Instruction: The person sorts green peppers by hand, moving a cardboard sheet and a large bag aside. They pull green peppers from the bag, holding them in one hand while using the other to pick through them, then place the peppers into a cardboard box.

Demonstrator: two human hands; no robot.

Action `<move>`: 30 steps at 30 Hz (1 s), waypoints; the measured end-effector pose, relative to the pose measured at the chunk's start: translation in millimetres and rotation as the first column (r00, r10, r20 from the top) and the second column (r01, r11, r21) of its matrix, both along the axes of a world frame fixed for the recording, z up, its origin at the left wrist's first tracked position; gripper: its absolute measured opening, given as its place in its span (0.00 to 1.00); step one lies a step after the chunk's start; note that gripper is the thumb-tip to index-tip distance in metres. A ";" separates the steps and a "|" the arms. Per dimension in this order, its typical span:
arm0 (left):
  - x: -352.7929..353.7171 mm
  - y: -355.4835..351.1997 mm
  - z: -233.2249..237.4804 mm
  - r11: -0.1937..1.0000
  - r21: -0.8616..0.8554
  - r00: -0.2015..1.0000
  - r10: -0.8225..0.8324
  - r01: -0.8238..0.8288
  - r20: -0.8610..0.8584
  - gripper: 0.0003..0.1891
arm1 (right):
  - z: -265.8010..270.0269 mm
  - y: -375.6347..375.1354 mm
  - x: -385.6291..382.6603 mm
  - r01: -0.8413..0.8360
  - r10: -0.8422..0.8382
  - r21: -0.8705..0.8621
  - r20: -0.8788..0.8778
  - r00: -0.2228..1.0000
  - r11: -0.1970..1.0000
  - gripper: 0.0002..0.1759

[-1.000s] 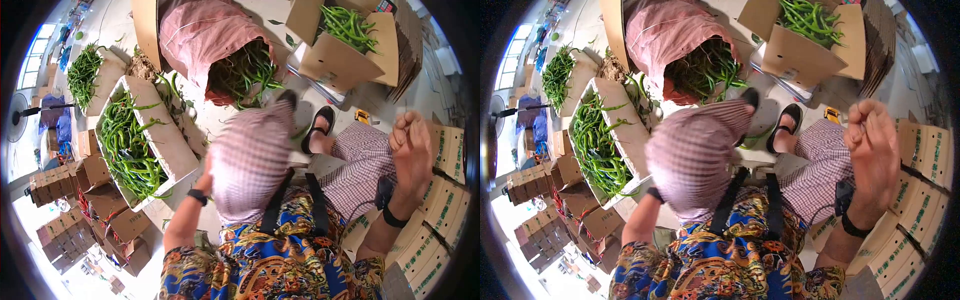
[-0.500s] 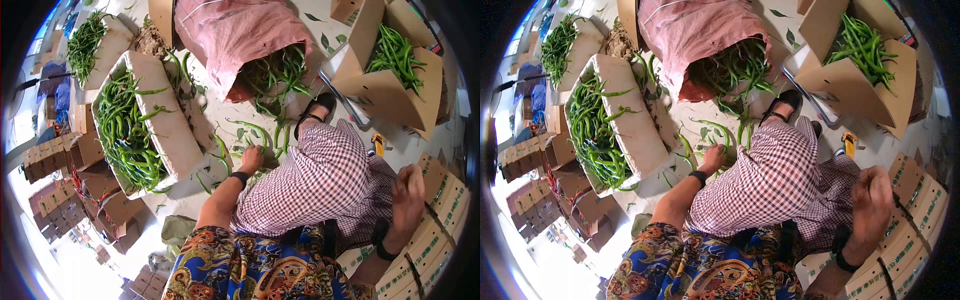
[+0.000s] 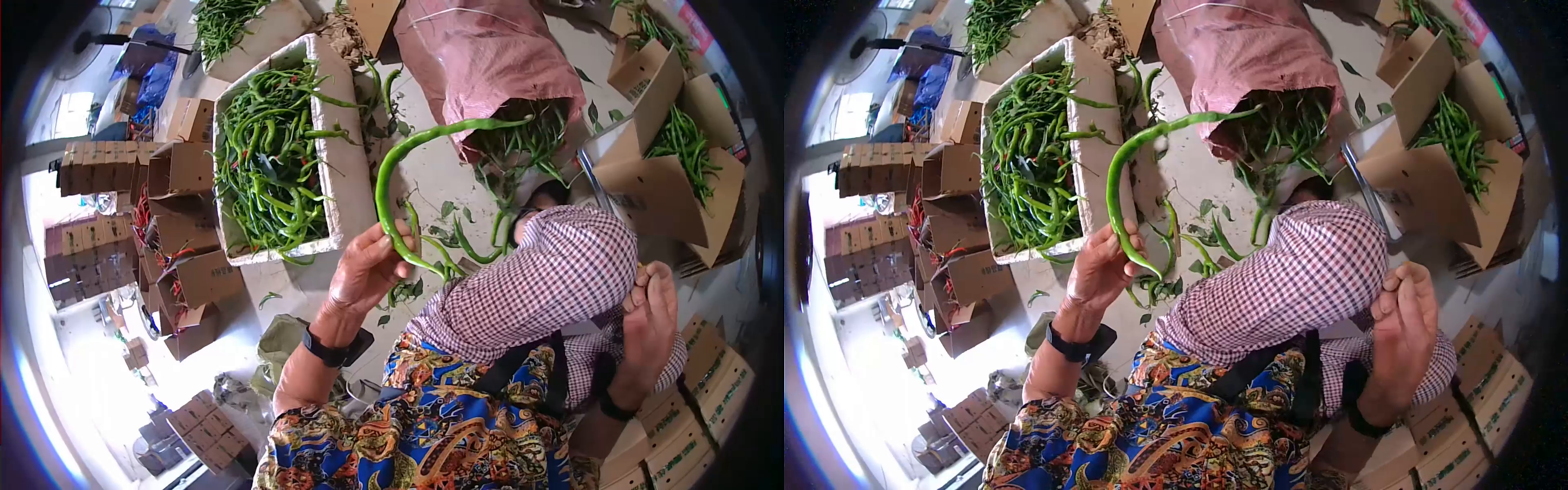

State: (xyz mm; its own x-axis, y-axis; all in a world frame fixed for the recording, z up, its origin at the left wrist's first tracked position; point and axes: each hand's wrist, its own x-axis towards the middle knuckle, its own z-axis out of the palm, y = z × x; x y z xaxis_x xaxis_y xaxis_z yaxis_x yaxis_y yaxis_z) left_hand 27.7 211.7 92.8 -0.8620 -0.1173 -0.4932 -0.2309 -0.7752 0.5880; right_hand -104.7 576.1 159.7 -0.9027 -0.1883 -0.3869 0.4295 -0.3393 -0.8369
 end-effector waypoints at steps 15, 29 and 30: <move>-70.7 87.4 63.6 0.837 -0.421 0.841 -0.478 0.348 -0.254 0.16 | 50.0 -78.7 -16.5 -0.383 0.399 0.119 -0.174 0.900 0.916 0.26; -97.1 74.7 16.2 0.845 -0.534 0.974 -0.113 -0.010 -0.197 0.13 | 65.2 27.0 -69.1 -0.125 0.080 -0.150 -0.278 0.957 0.981 0.18; -93.4 68.4 -7.2 0.843 -0.538 0.980 -0.127 0.027 -0.150 0.13 | 60.6 31.4 -69.3 -0.121 0.076 -0.146 -0.280 0.957 0.982 0.18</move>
State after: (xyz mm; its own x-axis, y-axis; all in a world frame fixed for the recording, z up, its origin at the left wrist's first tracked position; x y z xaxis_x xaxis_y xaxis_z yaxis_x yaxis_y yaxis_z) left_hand -65.7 280.1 85.6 -0.9444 -0.2472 -0.2169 -0.1331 -0.3160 0.9394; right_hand -174.0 607.5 220.3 -0.9432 -0.3207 -0.0870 0.2313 -0.4458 -0.8647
